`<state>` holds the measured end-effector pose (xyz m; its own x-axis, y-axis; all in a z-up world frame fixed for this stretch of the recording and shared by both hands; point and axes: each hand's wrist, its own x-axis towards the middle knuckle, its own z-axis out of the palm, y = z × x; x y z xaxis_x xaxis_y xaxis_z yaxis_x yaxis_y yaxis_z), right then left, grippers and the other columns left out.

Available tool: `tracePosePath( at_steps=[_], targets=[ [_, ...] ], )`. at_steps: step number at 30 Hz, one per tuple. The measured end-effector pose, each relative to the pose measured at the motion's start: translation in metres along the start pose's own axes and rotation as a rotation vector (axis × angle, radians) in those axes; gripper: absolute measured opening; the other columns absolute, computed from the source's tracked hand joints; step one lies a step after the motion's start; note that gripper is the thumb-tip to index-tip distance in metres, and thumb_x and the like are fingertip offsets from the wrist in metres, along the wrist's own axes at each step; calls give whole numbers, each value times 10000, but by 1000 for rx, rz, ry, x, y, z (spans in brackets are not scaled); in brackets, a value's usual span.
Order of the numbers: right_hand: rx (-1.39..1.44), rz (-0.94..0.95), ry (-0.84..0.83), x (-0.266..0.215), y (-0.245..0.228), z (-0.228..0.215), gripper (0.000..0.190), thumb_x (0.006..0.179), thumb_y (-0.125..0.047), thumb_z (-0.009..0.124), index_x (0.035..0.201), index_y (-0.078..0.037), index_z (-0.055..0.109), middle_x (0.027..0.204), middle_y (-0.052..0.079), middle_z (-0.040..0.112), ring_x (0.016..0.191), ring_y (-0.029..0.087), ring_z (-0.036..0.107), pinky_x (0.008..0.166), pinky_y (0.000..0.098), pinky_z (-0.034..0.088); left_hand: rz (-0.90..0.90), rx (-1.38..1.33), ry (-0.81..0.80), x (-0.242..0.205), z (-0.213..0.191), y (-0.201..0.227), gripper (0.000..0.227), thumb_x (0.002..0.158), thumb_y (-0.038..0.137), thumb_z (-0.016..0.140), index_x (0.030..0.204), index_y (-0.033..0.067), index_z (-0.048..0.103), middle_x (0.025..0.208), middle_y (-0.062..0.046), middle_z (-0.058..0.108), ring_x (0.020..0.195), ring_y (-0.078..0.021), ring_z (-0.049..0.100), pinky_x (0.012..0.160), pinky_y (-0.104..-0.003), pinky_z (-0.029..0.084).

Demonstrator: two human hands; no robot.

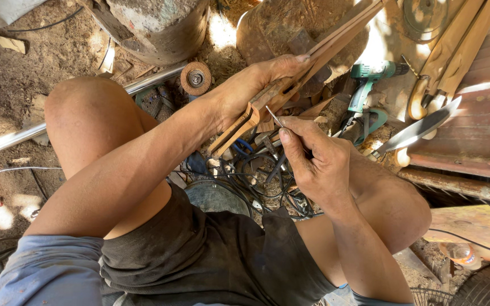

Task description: The person drills holes into a curved wooden piece using a corded drill. They then insert a metal wire through the holes and bend it with pliers to secure it in place.

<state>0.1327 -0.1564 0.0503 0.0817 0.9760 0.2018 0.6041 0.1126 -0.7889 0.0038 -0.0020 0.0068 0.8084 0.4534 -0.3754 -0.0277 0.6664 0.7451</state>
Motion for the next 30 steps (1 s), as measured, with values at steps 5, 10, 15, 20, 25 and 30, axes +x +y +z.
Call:
tracePosePath(
  at_steps=[5, 10, 15, 20, 25, 30],
  targets=[
    [-7, -79, -23, 1, 5, -3, 146, 1054, -37, 671, 1199, -26, 690, 881, 49, 740, 727, 72, 697, 606, 222, 528, 176, 420, 40, 6, -11, -7, 817, 959, 643, 559, 1511, 54, 436, 1323, -135, 590, 1194, -232, 575, 978, -408, 492],
    [-581, -589, -38, 9, 3, -9, 271, 944, 32, 722, 1212, 50, 685, 624, 35, 543, 545, 176, 572, 492, 321, 432, 182, 636, 125, -4, 4, 11, 795, 892, 641, 551, 1496, 125, 517, 1196, -129, 752, 1088, -235, 731, 926, -366, 588],
    [-5, -220, -73, -12, 6, 2, 73, 1128, -78, 646, 1197, -58, 662, 817, 30, 635, 658, 114, 599, 617, 264, 492, 111, 598, 153, -35, 35, 34, 632, 1000, 472, 612, 1495, 79, 598, 835, -139, 640, 712, -215, 587, 624, -342, 475],
    [1026, 273, -242, -14, 27, 25, 147, 1124, -112, 591, 1133, 16, 662, 619, -54, 510, 534, 43, 444, 510, 215, 376, 86, 544, 200, -38, 10, 14, 660, 1042, 432, 591, 1611, 121, 466, 777, -124, 549, 504, -210, 421, 442, -361, 383],
    [-40, -352, -74, -4, 26, 30, 90, 1067, -59, 583, 1135, -33, 637, 655, -22, 548, 516, 55, 527, 460, 229, 448, -76, 582, 255, -32, 2, 13, 569, 1045, 410, 583, 1482, 48, 547, 902, -105, 567, 694, -190, 477, 606, -337, 381],
    [-19, -320, -41, -14, 20, 34, 192, 1043, -93, 623, 1226, -37, 638, 683, 2, 539, 537, 75, 527, 491, 278, 446, 45, 469, 244, -44, 9, 3, 595, 1077, 385, 575, 1616, 141, 510, 934, -105, 478, 704, -193, 418, 572, -312, 363]
  ],
)
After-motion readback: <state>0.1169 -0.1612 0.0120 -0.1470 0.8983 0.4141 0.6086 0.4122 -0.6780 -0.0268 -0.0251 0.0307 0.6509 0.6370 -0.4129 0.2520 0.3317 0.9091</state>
